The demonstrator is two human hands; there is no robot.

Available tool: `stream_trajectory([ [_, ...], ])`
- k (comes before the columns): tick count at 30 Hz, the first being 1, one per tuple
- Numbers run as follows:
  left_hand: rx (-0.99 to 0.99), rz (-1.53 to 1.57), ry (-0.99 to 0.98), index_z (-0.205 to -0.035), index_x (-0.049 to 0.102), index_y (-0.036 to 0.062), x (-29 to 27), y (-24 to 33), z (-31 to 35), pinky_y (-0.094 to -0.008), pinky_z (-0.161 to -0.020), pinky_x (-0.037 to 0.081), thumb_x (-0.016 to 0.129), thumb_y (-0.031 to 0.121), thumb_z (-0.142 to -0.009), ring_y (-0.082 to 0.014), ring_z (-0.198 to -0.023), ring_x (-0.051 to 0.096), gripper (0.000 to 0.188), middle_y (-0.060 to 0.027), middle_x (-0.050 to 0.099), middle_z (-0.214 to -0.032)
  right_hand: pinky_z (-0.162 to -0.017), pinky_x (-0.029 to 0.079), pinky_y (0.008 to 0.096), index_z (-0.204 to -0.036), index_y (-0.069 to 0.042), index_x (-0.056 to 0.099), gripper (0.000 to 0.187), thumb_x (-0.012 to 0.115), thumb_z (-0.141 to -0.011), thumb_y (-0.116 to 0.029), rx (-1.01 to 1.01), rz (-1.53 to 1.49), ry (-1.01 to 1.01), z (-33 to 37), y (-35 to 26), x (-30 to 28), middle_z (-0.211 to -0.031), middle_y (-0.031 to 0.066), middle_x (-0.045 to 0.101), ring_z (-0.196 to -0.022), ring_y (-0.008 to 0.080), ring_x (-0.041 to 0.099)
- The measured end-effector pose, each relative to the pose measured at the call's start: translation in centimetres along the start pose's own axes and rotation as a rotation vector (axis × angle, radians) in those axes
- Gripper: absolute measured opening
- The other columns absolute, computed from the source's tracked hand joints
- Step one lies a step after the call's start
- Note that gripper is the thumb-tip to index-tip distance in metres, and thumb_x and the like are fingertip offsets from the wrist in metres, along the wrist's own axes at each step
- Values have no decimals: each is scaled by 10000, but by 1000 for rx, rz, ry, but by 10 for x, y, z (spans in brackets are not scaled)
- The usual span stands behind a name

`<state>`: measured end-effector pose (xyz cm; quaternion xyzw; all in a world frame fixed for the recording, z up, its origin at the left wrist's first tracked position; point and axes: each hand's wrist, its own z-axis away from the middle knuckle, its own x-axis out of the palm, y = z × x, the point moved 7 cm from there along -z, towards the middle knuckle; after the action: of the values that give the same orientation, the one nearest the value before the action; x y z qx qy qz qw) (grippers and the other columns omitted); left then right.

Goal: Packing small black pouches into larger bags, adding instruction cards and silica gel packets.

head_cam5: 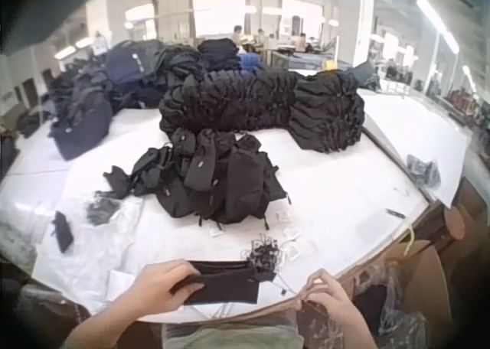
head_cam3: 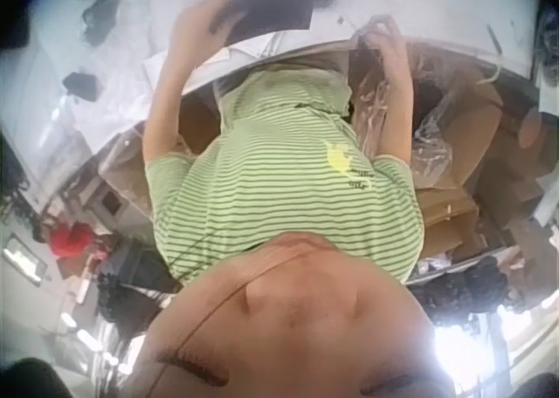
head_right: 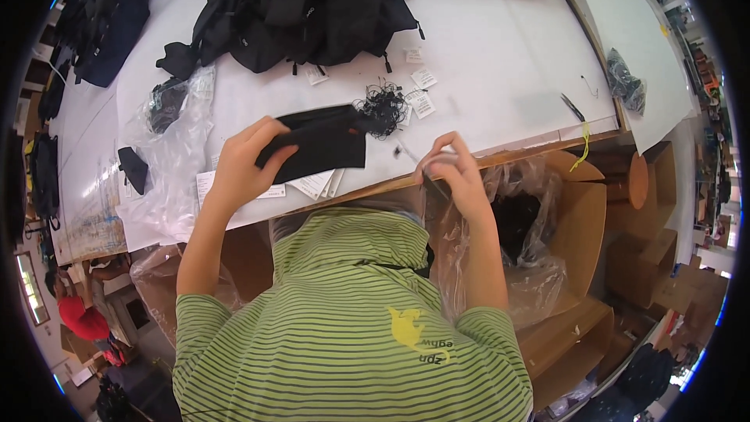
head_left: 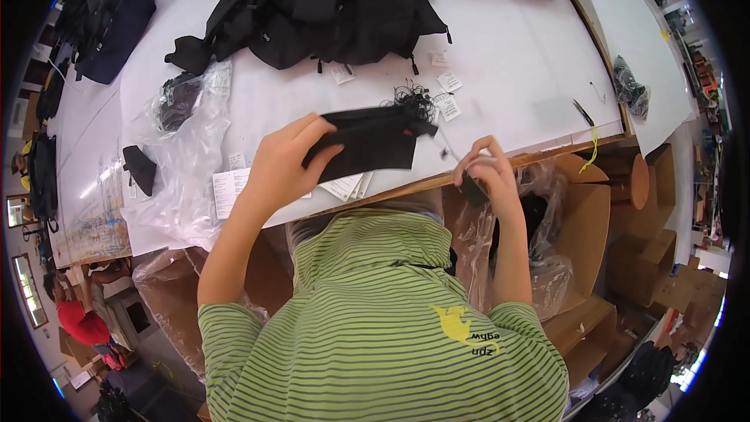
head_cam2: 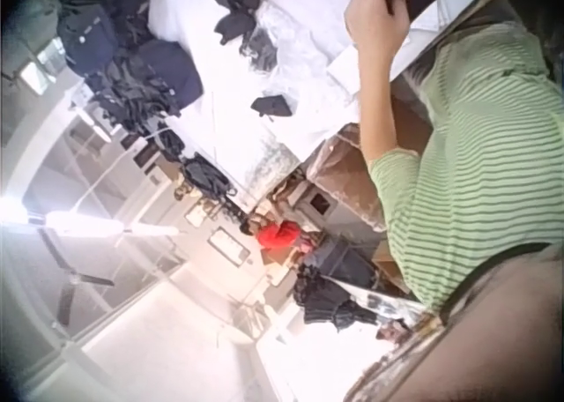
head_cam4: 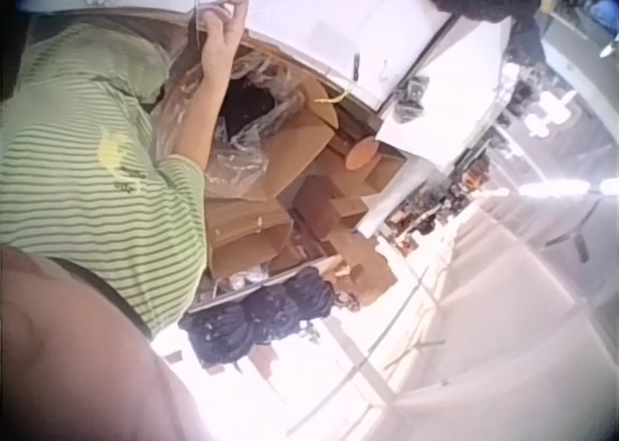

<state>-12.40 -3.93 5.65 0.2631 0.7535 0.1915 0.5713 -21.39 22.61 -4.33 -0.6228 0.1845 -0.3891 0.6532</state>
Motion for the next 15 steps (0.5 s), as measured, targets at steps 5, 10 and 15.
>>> stream_trajectory([
  [5, -67, 2, -27, -861, 565, 54, 0, 0, 33, -358, -563, 447, 668, 87, -782, -297, -685, 585, 134, -84, 577, -796, -810, 442, 285, -1207, -77, 360, 681, 757, -716, -331, 113, 35, -295, 20, -12, 36, -917, 96, 616, -867, 170, 589],
  [10, -190, 13, -132, -869, 565, 55, 13, -3, 71, -364, -571, 455, 663, 107, -788, -294, -700, 593, 138, -91, 579, -797, -828, 453, 314, -1108, -48, 388, 514, 726, -728, -119, 248, 596, -67, 28, -7, 8, -903, 93, 616, -851, 191, 592],
  [15, -300, 221, -317, -937, 575, 49, 37, 8, 108, -373, -587, 457, 669, 168, -804, -317, -711, 587, 202, -117, 601, -778, -748, 479, 258, -924, 39, 513, 228, 672, -760, 26, 141, 871, 25, 24, -24, -6, -805, 60, 629, -779, 132, 616],
])
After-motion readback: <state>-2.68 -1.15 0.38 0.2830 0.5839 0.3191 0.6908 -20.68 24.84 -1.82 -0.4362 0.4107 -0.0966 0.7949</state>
